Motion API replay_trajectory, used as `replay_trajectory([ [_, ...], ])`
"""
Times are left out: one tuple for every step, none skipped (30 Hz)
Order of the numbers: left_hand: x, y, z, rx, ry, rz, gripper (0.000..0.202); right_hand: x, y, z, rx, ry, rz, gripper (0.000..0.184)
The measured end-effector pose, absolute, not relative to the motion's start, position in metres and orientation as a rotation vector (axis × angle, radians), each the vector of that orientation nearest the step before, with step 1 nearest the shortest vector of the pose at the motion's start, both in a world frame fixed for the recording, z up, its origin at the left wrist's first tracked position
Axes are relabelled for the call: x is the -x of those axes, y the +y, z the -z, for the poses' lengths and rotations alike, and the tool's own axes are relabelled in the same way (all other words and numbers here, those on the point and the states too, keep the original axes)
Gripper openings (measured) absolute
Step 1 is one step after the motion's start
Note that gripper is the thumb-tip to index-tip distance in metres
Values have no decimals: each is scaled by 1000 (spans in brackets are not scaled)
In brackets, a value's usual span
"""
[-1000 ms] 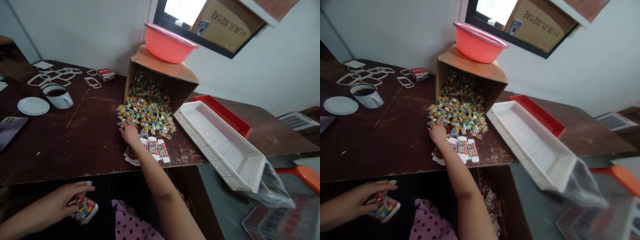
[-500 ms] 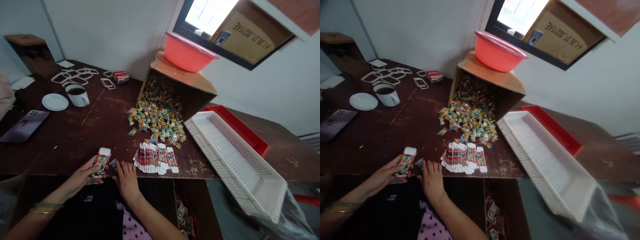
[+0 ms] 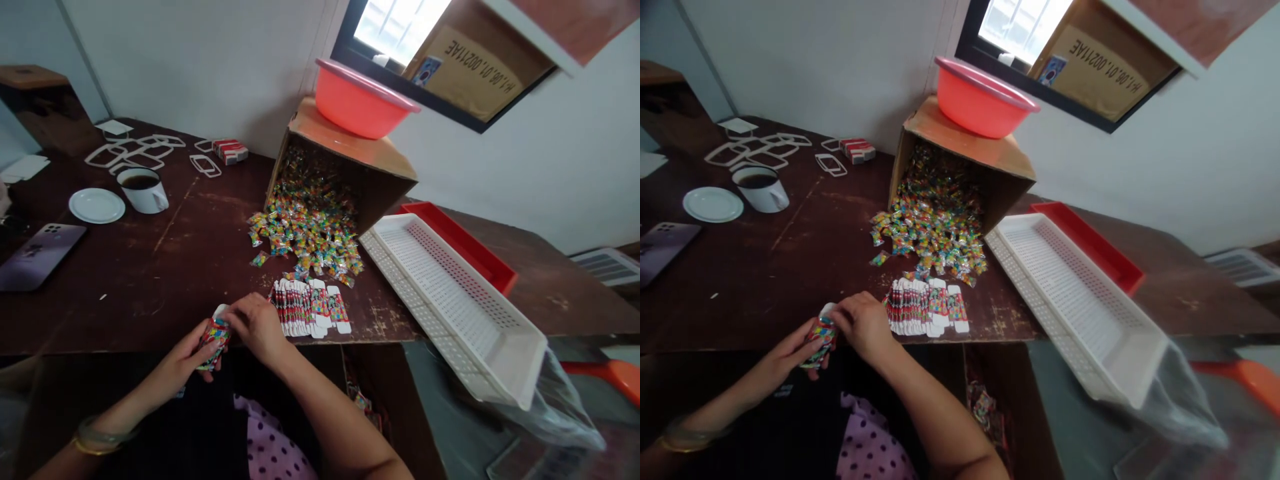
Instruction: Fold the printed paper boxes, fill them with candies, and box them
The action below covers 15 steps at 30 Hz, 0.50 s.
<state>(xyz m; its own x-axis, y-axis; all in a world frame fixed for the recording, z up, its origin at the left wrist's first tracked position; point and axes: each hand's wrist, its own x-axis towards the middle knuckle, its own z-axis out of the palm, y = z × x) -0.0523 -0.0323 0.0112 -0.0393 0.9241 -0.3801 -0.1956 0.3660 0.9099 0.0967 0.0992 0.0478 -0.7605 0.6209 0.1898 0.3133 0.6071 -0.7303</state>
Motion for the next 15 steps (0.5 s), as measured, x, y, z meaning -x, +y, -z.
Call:
replay_trajectory([
  [51, -33, -12, -747, 1294, -1060, 47, -95, 96, -46, 749, -2442, -926, 16],
  [49, -34, -13, -734, 1304, -1060, 49, -94, 92, -44, 753, -2476, -884, 18],
  [48, -35, -14, -709, 1309, -1061, 51, -93, 88, -44, 742, -2505, -871, 20],
  [47, -37, -15, -672, 1306, -1067, 52, -94, 85, -44, 705, -2526, -901, 21],
  [47, -38, -16, -626, 1300, -1081, 53, -95, 83, -44, 657, -2521, -972, 23],
  [47, -38, -17, -575, 1291, -1103, 53, -97, 81, -43, 633, -2460, -1076, 25],
  [47, -38, -18, -527, 1283, -1125, 54, -99, 79, -42, 651, -2339, -1203, 26],
  [47, -38, -19, -488, 1280, -1142, 56, -100, 78, -39, 705, -2170, -1354, 26],
  [47, -37, -19, -467, 1282, -1151, 58, -101, 76, -35, 780, -1974, -1528, 25],
  [48, -36, -18, -464, 1285, -1148, 59, -101, 75, -30, 854, -1774, -1719, 27],
  [48, -35, -18, -473, 1287, -1135, 58, -100, 73, -25, 905, -1593, -1919, 32],
  [49, -34, -16, -489, 1287, -1113, 55, -99, 72, -20, 917, -1452, -2112, 38],
  [50, -33, -15, -511, 1287, -1090, 52, -97, 70, -16, 902, -1360, -2272, 45],
  [51, -33, -14, -533, 1293, -1075, 46, -96, 69, -14, 881, -1315, -2365, 49],
  [53, -32, -13, -552, 1301, -1064, 41, -95, 68, -14, 865, -1328, -2371, 49],
])
